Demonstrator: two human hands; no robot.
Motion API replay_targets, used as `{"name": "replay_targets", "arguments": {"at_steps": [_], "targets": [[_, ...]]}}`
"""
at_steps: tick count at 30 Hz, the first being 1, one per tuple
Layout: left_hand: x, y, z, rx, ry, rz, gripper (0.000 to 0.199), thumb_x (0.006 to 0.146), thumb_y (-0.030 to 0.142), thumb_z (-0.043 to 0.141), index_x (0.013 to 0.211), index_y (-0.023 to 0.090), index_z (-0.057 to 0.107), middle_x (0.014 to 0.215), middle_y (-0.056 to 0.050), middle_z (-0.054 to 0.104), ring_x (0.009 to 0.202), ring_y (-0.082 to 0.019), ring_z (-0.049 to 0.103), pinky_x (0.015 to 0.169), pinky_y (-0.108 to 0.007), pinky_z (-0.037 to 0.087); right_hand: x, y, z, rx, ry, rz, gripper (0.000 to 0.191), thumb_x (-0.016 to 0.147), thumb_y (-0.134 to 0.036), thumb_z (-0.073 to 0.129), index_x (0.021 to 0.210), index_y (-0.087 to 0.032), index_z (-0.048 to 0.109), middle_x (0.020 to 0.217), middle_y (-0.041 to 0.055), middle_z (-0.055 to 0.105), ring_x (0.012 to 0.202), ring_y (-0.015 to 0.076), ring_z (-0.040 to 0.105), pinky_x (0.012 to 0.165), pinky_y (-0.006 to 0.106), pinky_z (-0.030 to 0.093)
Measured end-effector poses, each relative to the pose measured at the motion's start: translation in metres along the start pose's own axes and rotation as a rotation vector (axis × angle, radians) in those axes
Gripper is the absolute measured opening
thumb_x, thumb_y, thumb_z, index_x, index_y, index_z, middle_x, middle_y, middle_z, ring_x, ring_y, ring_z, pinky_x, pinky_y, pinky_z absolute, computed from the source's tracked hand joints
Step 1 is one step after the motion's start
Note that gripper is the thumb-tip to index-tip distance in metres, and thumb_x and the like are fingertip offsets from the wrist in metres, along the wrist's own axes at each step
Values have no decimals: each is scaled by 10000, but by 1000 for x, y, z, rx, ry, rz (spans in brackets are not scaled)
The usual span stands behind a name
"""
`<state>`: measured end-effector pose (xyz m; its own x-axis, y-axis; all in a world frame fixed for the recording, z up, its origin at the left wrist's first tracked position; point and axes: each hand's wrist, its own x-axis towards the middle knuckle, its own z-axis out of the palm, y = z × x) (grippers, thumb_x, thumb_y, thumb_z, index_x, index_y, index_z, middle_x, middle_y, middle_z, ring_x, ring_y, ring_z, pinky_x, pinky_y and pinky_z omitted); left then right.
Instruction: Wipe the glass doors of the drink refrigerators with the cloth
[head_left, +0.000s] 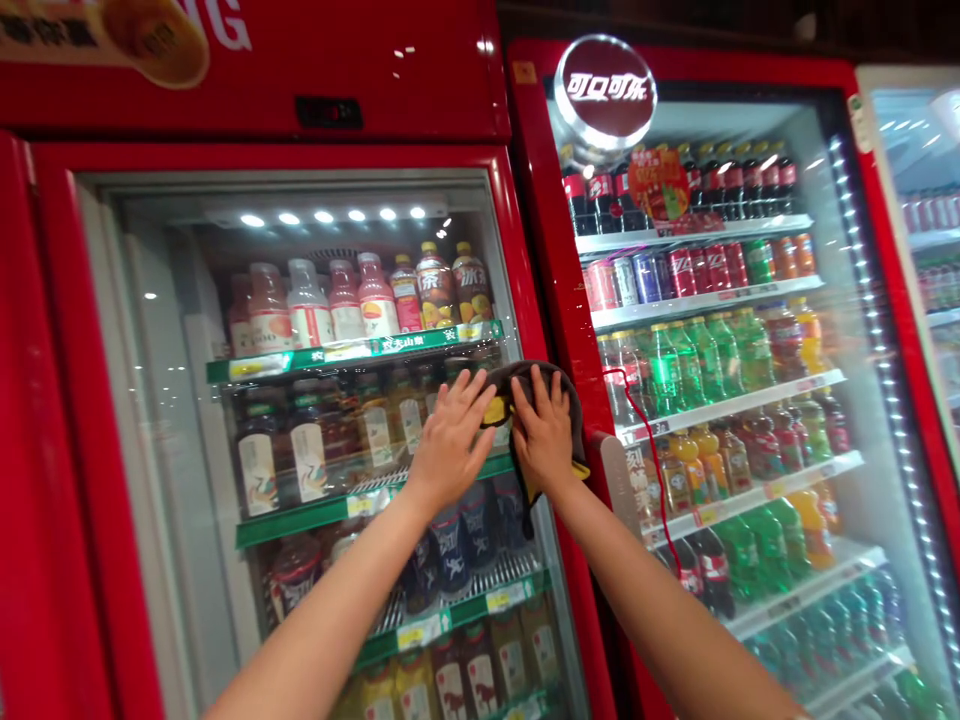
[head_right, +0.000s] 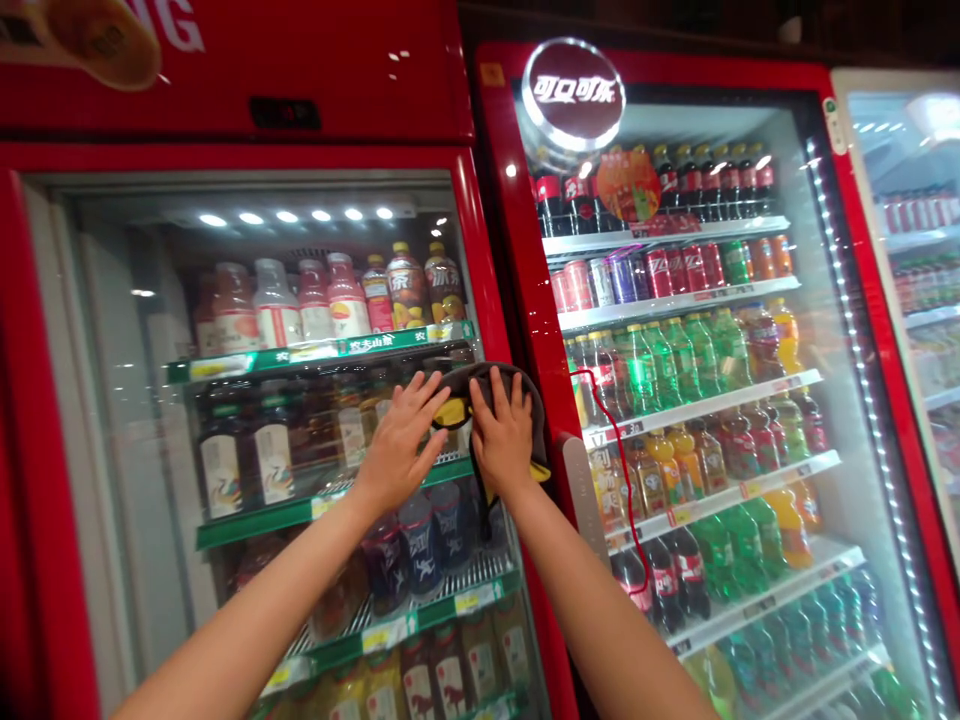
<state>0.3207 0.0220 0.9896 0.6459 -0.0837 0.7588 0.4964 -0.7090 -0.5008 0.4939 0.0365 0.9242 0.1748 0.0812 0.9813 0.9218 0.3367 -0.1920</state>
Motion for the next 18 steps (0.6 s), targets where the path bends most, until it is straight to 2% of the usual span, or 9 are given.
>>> {"name": "replay_targets", "arguments": {"at_steps": [3,5,7,9,12,15,18], "targets": [[-28,-14,-18,210,11,15,681,984,217,502,1621,290,272,1647,-64,387,1568,-234,260,1299,-531,178,30,-7,1,12,68,53,719,920,-136,485,1608,-296,348,1735,82,144,1593,409,50,1188,692,278],[-47,-25,-23,311,21,-25,766,956,227,557,1636,308,214,1654,-56,362,1567,-238,257,1309,-526,127,34,-15,-1,-18,49,44,681,939,-209,524,1595,-316,375,1734,75,155,1585,429,78,1179,693,279],[-63,-35,-24,377,37,-75,816,943,254,593,1641,318,176,1661,-56,340,1572,-244,235,1313,-533,88,20,-17,-6,-51,-14,-40,584,958,-328,581,1532,-351,477,1720,61,218,1578,429,122,1174,682,282],[-75,-45,-23,410,56,-108,827,942,271,603,1640,334,165,1669,-58,316,1574,-249,215,1313,-545,77,-3,-8,-13,-57,-87,-183,447,966,-388,609,1413,-386,599,1683,39,327,1563,387,224,1178,642,294],[-84,-53,-19,424,76,-117,826,953,284,599,1637,360,143,1676,-52,293,1569,-262,228,1309,-560,96,-25,17,-22,-44,-134,-346,319,998,-277,561,1269,-391,685,1591,12,491,1502,288,393,1180,545,331],[-86,-54,-17,437,82,-116,826,967,311,594,1637,365,113,1679,-46,286,1566,-268,242,1308,-559,103,-3,27,-18,-39,-48,-293,332,1002,-208,510,1244,-339,695,1583,33,500,1525,291,358,1182,538,340],[-85,-53,-17,448,86,-123,811,979,331,581,1638,361,110,1682,-40,276,1570,-257,233,1312,-537,99,40,1,-2,-25,76,-138,282,1016,-336,520,1241,-290,684,1633,62,422,1570,362,227,1188,634,299]]}}
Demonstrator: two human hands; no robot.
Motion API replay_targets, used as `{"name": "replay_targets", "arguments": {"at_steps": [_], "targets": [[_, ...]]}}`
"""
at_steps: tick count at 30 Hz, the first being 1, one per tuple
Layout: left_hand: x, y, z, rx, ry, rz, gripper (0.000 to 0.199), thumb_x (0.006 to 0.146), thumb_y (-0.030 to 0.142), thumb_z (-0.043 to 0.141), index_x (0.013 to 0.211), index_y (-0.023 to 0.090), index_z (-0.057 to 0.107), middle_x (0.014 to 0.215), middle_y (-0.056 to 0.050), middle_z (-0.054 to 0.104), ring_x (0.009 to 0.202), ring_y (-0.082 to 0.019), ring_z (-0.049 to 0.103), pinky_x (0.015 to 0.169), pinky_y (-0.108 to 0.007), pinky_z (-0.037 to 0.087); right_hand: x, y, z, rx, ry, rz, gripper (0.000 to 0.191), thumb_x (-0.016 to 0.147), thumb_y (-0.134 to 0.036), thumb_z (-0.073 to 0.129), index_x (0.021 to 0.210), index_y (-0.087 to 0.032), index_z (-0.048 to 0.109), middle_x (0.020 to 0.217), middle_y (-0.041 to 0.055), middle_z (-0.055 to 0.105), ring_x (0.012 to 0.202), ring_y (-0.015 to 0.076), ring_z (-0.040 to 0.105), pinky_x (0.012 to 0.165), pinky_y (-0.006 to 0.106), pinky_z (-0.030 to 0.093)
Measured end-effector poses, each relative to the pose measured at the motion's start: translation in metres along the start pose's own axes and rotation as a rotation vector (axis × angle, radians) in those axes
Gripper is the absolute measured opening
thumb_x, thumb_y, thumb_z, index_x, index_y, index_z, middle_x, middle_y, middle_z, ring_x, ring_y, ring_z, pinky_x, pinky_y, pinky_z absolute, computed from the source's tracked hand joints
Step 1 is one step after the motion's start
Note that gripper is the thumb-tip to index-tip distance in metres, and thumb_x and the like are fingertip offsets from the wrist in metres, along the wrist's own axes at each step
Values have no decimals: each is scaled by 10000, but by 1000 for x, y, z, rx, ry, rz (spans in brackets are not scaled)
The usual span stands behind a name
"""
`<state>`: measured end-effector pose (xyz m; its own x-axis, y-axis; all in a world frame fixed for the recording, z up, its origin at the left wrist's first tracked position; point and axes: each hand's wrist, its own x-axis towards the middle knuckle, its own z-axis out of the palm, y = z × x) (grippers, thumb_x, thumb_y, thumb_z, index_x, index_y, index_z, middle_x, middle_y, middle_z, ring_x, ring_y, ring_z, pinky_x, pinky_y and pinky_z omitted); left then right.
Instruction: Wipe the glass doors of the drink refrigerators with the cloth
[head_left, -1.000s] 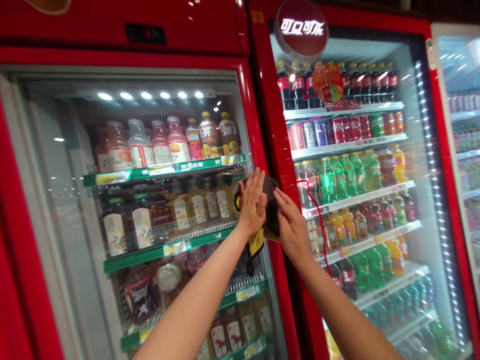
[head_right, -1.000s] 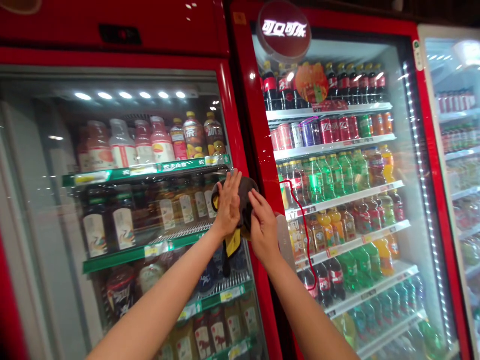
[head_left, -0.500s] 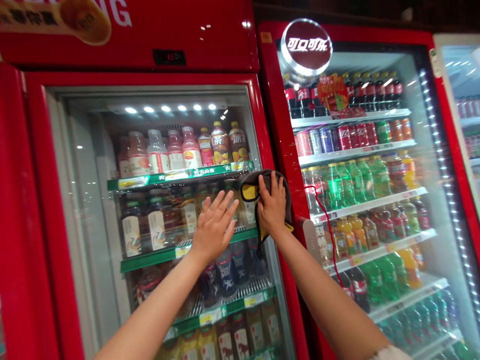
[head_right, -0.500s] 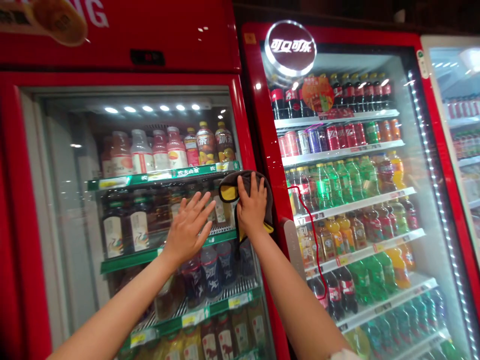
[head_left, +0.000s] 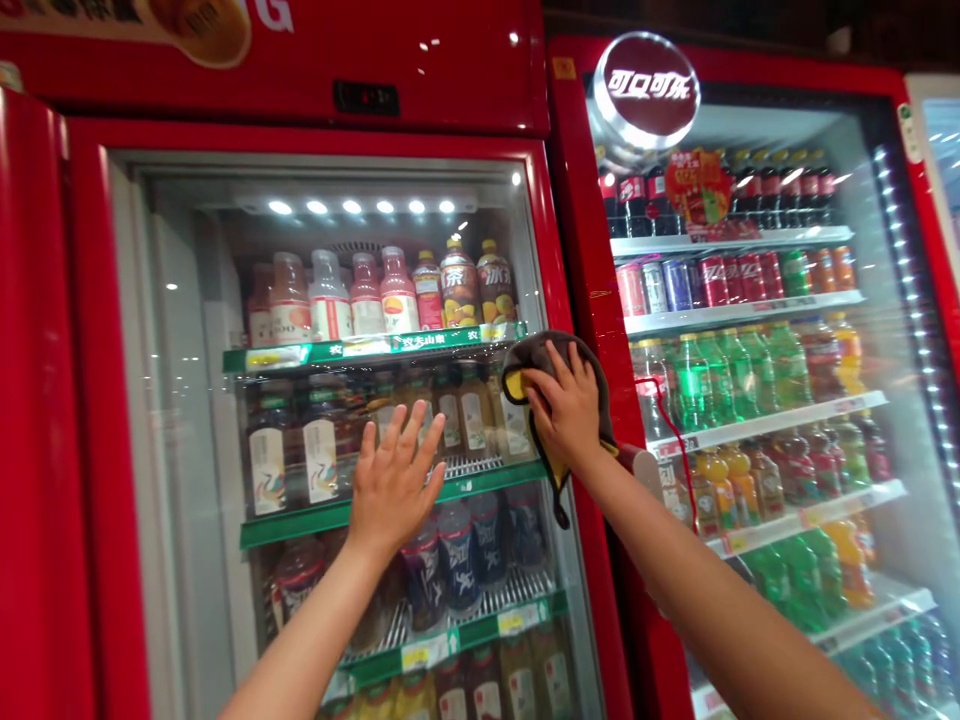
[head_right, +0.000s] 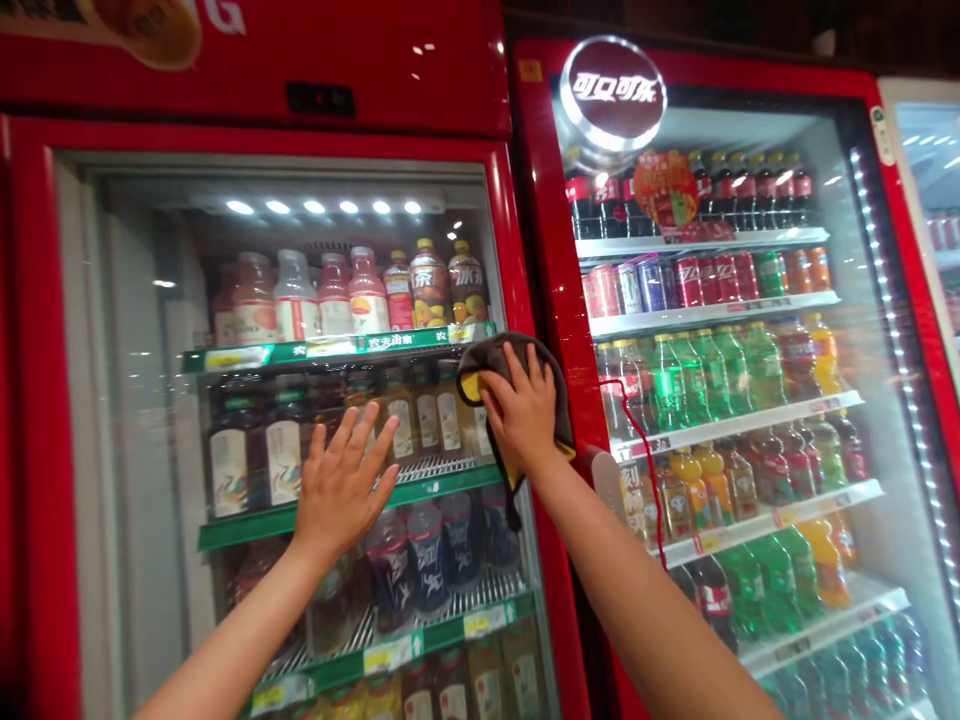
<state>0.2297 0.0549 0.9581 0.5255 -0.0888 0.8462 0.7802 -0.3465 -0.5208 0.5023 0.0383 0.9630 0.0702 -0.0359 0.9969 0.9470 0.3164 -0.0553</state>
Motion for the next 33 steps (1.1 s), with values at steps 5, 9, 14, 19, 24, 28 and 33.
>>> {"name": "replay_targets", "arguments": {"at_steps": [5,9,14,19,24,28,33], "targets": [[0,0,-1,-3,-10,-3,798,993,331,561,1638,366,92,1682,-30,270,1572,-244,227,1314,-513,87,4,-47,14,-8,-85,-34,478,1000,-415,555,1465,-306,532,1694,87,286,1579,412,157,1188,718,223],[-2,0,0,1,-27,-12,814,1001,343,549,1641,340,47,1680,-38,275,1572,-247,226,1312,-509,78,-38,-27,-5,20,-239,-251,483,1013,-247,520,1451,-448,537,1650,-30,390,1563,292,279,1240,574,256],[-6,1,1,17,-38,-11,828,997,370,560,1644,312,48,1679,-51,286,1580,-243,206,1310,-500,60,0,-4,-2,-41,-99,-95,469,1016,-265,508,1470,-376,548,1653,10,386,1560,313,280,1228,591,274],[-8,1,0,32,-50,-25,775,1003,381,547,1645,299,119,1674,-43,309,1581,-229,213,1310,-475,53,27,-39,20,-58,31,-15,427,1032,-344,501,1452,-335,575,1646,46,400,1551,333,292,1192,598,315],[-8,2,-1,44,-67,-27,699,1008,371,533,1631,267,235,1663,-61,333,1577,-235,232,1308,-479,59,-41,-24,-3,36,-203,-405,362,1022,-267,529,1331,-396,666,1604,-23,468,1535,256,342,1203,512,332],[-8,2,-1,46,-59,-30,693,1006,369,527,1629,262,244,1661,-60,341,1577,-232,236,1309,-479,58,-31,1,-10,-7,-180,-371,349,1028,-257,511,1311,-360,687,1587,0,495,1516,265,378,1175,495,371],[-9,2,1,45,-46,-24,693,1011,373,515,1633,267,230,1663,-50,338,1577,-227,235,1311,-475,39,44,-36,20,-183,-45,-15,468,1040,-321,465,1505,-343,517,1666,35,367,1553,330,286,1184,559,344]]}}
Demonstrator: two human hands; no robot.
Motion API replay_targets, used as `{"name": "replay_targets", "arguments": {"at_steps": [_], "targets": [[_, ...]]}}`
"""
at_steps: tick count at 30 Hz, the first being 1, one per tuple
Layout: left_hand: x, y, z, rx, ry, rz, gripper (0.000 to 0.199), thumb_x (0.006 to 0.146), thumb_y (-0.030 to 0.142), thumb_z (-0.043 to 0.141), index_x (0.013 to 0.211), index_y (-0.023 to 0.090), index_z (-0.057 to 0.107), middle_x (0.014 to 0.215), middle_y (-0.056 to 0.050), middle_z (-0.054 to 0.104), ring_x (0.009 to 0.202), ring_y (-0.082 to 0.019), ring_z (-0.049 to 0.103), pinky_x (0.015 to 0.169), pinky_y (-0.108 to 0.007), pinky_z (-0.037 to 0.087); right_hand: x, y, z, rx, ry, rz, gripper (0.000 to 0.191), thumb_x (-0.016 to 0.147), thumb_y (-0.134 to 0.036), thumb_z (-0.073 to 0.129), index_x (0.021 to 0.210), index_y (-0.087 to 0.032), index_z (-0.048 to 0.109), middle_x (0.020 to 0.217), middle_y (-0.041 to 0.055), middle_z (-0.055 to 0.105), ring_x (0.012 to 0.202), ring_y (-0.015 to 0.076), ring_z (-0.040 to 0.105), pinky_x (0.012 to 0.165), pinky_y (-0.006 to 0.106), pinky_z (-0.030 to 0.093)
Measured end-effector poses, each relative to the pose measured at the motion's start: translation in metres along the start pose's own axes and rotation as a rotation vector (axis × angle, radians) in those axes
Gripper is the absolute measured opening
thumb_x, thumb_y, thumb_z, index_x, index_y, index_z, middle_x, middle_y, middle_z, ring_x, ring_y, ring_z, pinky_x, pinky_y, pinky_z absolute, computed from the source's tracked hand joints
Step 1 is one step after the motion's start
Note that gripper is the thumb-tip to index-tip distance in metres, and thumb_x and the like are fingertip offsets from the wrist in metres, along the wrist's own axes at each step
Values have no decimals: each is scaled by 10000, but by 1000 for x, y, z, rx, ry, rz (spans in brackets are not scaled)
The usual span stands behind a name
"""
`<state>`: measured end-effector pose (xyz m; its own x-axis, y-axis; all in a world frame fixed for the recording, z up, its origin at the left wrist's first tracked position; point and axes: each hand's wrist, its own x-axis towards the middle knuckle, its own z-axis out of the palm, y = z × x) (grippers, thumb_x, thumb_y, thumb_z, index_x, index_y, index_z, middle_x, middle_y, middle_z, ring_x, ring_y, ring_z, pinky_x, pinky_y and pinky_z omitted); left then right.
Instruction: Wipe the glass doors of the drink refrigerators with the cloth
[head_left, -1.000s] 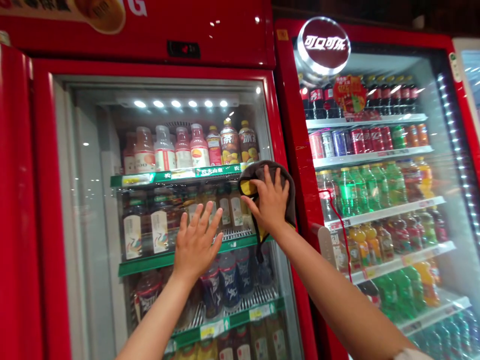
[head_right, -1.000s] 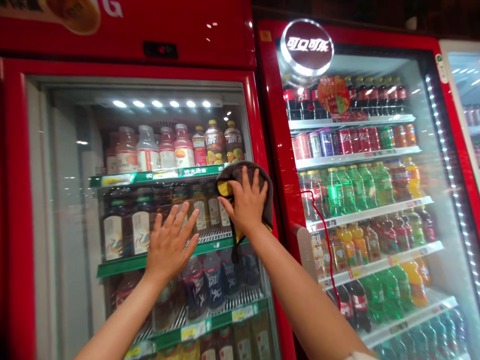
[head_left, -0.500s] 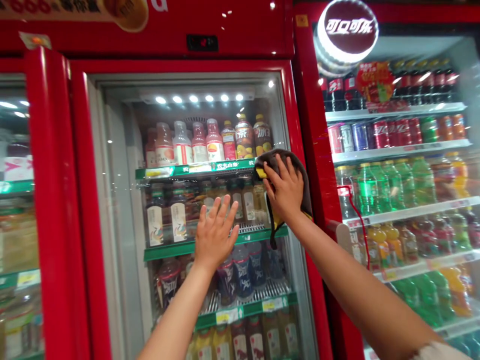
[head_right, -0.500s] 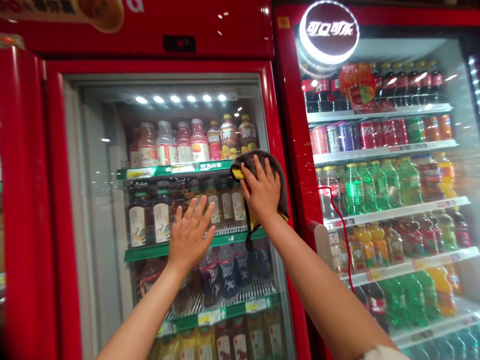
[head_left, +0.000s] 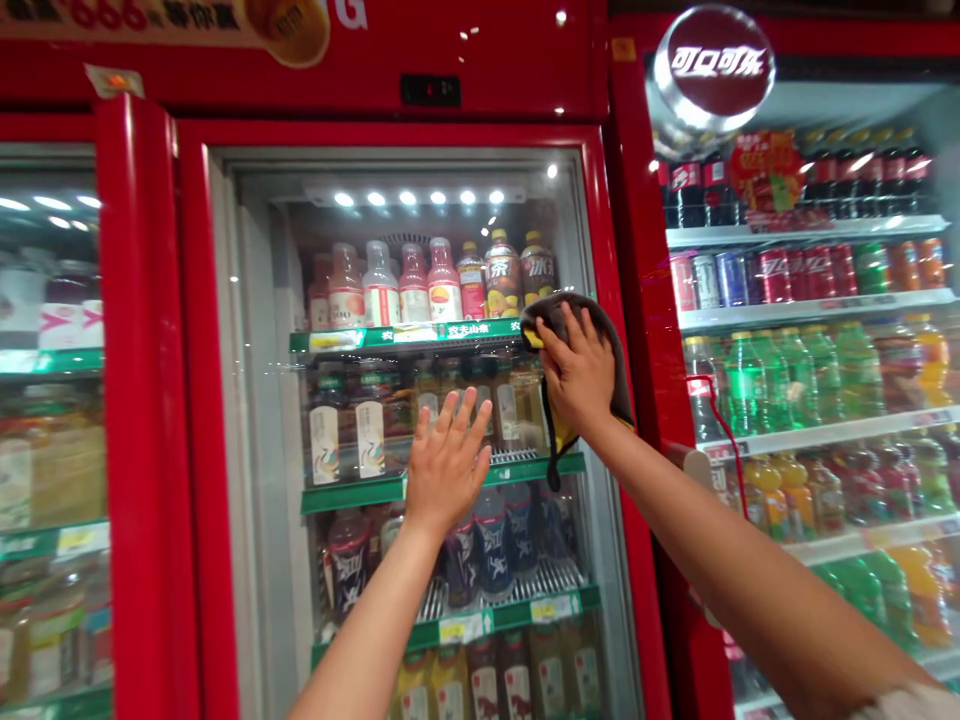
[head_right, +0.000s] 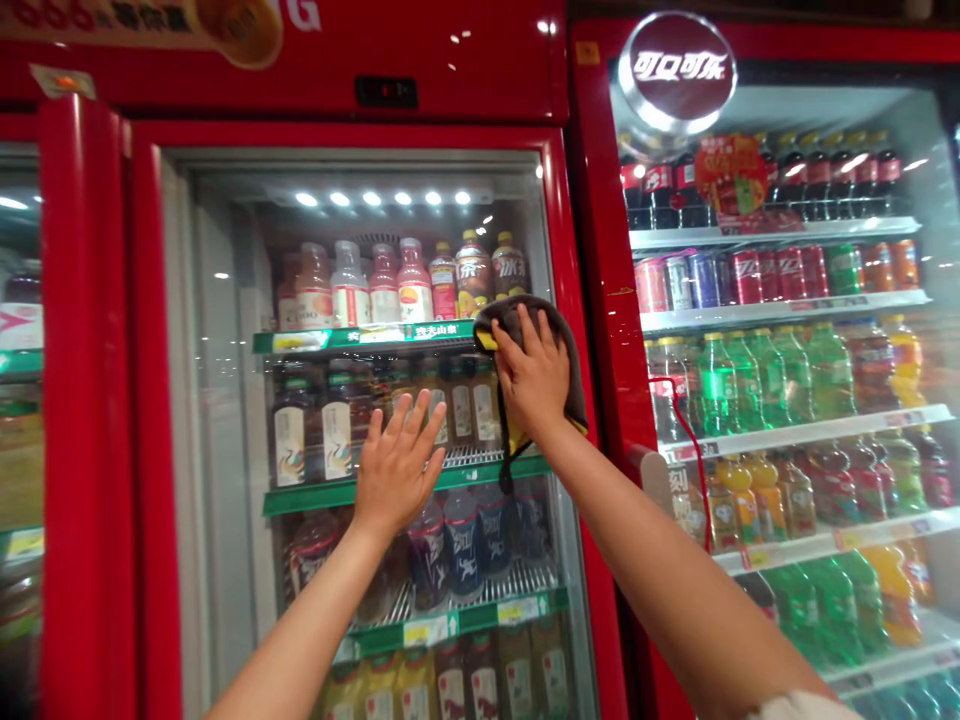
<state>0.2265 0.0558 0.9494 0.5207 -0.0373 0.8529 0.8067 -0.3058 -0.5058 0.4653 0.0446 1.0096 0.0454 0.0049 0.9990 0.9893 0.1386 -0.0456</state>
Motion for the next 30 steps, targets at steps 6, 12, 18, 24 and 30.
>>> {"name": "replay_targets", "arguments": {"at_steps": [6,12,18,24,30], "targets": [[0,1,0,6,-19,8,690,1015,365,503,1635,250,221,1669,-55,323,1573,-247,248,1307,-491,37,-42,0,-13,46,-149,-363,455,1037,-281,488,1476,-392,531,1676,-12,347,1565,263,267,1214,507,312],[-3,0,0,21,-15,10,734,1013,390,504,1644,248,157,1671,-60,317,1570,-255,259,1305,-502,51,-45,31,-14,-20,-19,-159,444,1016,-230,499,1442,-319,583,1629,65,432,1529,290,348,1164,494,375],[-4,0,1,0,-11,11,791,1015,371,495,1646,195,52,1653,-84,353,1567,-245,264,1307,-496,71,-41,-35,4,-52,20,-98,530,982,-253,544,1503,-347,507,1649,63,396,1531,318,332,1144,515,378],[-21,-23,-14,-17,-12,41,826,1005,369,527,1647,189,40,1661,-68,333,1597,-202,137,1318,-460,12,-96,-7,-19,31,-108,-340,357,984,-274,573,1325,-342,655,1578,43,509,1508,286,379,1141,463,358],[-47,-88,-44,-1,-12,-7,817,1001,368,533,1651,248,54,1651,-69,353,1587,-215,176,1318,-500,28,-45,-37,2,74,119,-64,182,976,-370,591,1003,-258,732,1516,62,575,1504,374,370,1125,591,359]]}}
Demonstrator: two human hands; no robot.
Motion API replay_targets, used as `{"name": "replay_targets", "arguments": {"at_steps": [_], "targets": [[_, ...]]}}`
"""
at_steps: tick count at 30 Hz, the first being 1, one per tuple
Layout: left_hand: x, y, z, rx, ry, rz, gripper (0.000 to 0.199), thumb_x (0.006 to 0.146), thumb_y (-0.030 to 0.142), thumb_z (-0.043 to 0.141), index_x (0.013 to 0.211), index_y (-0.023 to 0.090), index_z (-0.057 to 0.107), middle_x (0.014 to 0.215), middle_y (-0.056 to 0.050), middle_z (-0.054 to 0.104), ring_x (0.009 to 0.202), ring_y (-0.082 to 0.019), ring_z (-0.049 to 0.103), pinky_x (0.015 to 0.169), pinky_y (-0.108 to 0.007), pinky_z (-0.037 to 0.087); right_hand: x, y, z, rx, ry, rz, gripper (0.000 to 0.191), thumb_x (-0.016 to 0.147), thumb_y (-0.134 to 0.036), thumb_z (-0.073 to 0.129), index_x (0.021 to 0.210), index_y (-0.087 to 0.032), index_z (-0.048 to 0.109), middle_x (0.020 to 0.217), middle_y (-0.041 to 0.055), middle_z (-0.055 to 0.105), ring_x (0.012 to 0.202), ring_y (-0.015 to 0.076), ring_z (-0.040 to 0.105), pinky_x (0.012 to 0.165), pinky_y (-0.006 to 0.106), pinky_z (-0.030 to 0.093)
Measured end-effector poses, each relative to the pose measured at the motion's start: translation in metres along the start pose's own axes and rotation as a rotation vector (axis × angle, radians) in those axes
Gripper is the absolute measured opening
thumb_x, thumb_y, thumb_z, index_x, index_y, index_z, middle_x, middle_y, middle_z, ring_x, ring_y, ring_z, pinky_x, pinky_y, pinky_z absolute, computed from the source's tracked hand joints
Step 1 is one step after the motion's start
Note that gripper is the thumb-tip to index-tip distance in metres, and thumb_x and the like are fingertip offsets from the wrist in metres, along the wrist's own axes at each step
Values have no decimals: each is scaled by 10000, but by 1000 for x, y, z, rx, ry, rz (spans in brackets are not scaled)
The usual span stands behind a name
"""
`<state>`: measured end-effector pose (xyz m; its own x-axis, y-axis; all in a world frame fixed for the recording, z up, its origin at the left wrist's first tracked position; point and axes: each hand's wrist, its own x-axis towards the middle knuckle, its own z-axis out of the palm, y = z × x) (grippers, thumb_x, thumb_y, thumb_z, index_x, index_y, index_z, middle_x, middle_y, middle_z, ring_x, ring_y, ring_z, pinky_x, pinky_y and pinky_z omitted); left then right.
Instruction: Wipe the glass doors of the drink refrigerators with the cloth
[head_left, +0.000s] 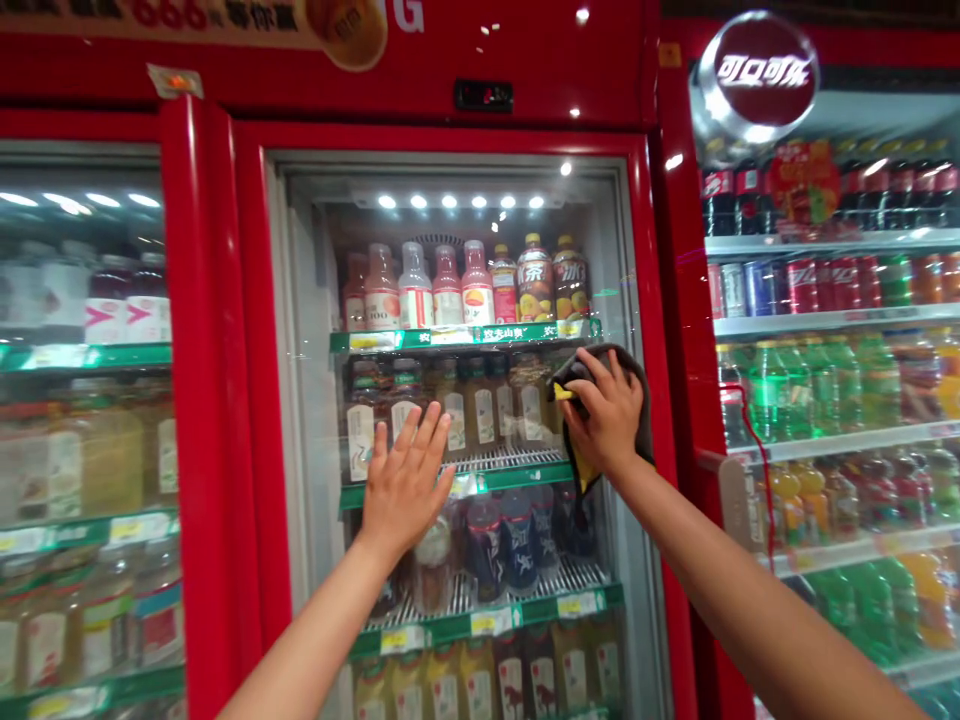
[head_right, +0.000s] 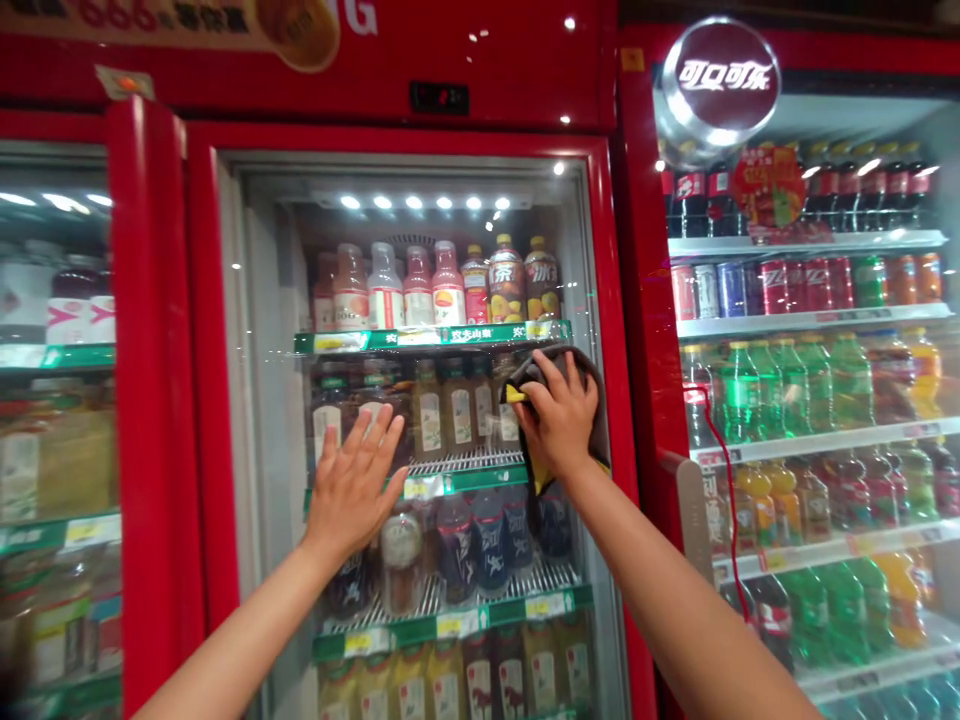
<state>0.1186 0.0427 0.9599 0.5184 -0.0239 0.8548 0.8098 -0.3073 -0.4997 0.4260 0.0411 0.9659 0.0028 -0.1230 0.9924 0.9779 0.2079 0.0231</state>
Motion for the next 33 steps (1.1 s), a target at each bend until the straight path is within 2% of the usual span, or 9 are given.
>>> {"name": "replay_targets", "arguments": {"at_steps": [4,9,12,16,20,24,28,31,33], "targets": [[-11,-33,-11,7,-6,-44,817,991,345,544,1650,285,65,1656,-62,342,1579,-221,208,1319,-507,59,-1,-40,8,26,-133,-122,330,1004,-231,491,1264,-285,688,1563,52,525,1545,341,302,1168,603,331],[-28,-55,-12,-14,7,-28,847,969,340,577,1651,292,78,1682,-60,278,1582,-229,193,1321,-503,59,-43,-8,-14,94,-307,-467,508,994,-165,493,1443,-391,574,1580,20,504,1528,282,353,1187,516,373],[-37,-59,-8,-22,56,-17,835,975,351,581,1652,285,97,1696,-66,240,1582,-228,194,1325,-478,75,-35,2,-9,52,-176,-268,512,980,-155,516,1427,-390,598,1602,38,455,1499,302,390,1180,504,404],[-41,-58,-3,-27,93,-29,796,986,358,572,1649,285,137,1688,-71,279,1574,-229,231,1325,-475,93,-9,-45,12,-17,-95,-30,554,959,-232,577,1496,-356,529,1641,78,365,1499,366,351,1181,575,374],[-43,-58,-2,-34,78,-31,797,989,350,568,1650,279,129,1680,-82,299,1570,-234,241,1323,-476,95,-27,-85,9,-8,-259,-202,566,957,-347,612,1511,-377,500,1650,69,385,1520,354,322,1184,577,333],[-45,-58,-3,-31,39,-29,841,985,341,575,1652,271,69,1678,-95,293,1571,-245,237,1322,-491,77,-58,-64,-10,45,-358,-418,501,973,-268,566,1451,-420,561,1591,6,490,1481,287,408,1178,484,356],[-47,-57,-2,-26,25,-26,844,986,338,568,1652,241,59,1668,-114,314,1574,-250,231,1317,-508,65,-37,-59,-3,4,-227,-164,558,965,-238,542,1507,-368,511,1646,39,403,1520,333,345,1185,545,342],[-49,-57,-1,-34,12,-29,858,982,328,570,1650,235,41,1668,-124,310,1573,-261,236,1313,-527,72,-12,-95,15,-2,-161,-11,594,976,-357,552,1558,-353,436,1694,48,301,1554,375,257,1183,609,317],[-49,-57,-1,-39,0,-34,857,983,324,564,1649,229,33,1666,-128,311,1569,-270,247,1310,-536,77,-10,-120,20,20,-183,-43,566,983,-417,556,1538,-349,469,1688,50,315,1558,374,248,1187,616,305]]}}
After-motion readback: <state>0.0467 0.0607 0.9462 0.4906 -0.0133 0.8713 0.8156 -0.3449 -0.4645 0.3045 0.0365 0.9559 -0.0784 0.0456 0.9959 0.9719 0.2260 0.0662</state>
